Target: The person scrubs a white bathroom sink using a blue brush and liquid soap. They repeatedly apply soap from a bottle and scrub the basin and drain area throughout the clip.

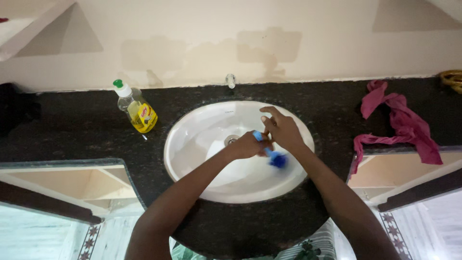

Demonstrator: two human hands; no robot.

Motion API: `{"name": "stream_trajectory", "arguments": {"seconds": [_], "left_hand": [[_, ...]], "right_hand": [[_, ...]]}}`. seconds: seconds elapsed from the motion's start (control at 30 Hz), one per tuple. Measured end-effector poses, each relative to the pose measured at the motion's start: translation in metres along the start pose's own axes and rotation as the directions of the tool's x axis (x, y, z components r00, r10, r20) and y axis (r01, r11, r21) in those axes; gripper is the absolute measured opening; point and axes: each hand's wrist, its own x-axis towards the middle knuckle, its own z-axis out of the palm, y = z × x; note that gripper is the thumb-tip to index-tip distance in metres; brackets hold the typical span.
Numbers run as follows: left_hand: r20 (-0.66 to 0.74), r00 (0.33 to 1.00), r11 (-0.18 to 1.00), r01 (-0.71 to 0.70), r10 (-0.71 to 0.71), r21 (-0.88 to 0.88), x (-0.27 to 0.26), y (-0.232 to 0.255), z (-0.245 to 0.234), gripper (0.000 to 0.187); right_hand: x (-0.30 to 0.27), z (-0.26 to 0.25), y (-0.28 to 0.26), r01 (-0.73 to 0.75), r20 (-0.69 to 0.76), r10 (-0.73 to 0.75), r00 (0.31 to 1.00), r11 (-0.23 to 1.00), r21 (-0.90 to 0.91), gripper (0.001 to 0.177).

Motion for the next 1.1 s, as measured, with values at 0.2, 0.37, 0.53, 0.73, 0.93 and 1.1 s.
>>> {"name": "stream_trajectory", "arguments": {"seconds": [0.2, 0.37, 0.53, 0.73, 0.93, 1.1], "left_hand": [[-0.19, 0.969, 0.906, 0.219, -0.158, 0.363, 0.014, -0.041, -0.007, 0.021], [0.366, 0.904, 0.913, 0.324, -0.222, -0.246, -0.004, -0.061, -0.059, 0.027], [-0.107, 0.966, 0.951, 0.204, -0.234, -0.232, -0.002, -0.032, -0.008, 0.025], [0.386, 0.822, 0.907, 0.362, -0.419, 0.215, 0.005, -0.059, -0.056, 0.022], [0.239, 0.8, 0.834, 0.542, -0.551, 0.106, -0.028, -0.1, -0.077, 0.018], [-0.435, 0.856, 0.711, 0.488, -0.278, 0.506, -0.019, -0.092, -0.059, 0.015]], "right_hand": [[-0.004, -0.001, -0.005, -0.084, 0.036, 0.083, 0.996, 0.996, 0.021, 0.035], [-0.005, 0.0, -0.013, -0.095, 0.042, 0.094, 0.995, 0.995, 0.032, 0.035], [-0.004, -0.002, -0.014, -0.057, 0.036, 0.057, 0.998, 0.998, 0.009, 0.035], [-0.005, -0.002, -0.012, -0.088, 0.052, 0.087, 0.995, 0.996, 0.0, 0.036], [-0.004, 0.005, -0.005, -0.029, 0.066, 0.033, 0.997, 0.998, -0.059, 0.038], [-0.002, 0.004, -0.002, -0.038, 0.068, 0.038, 0.997, 0.999, 0.011, 0.038]]}}
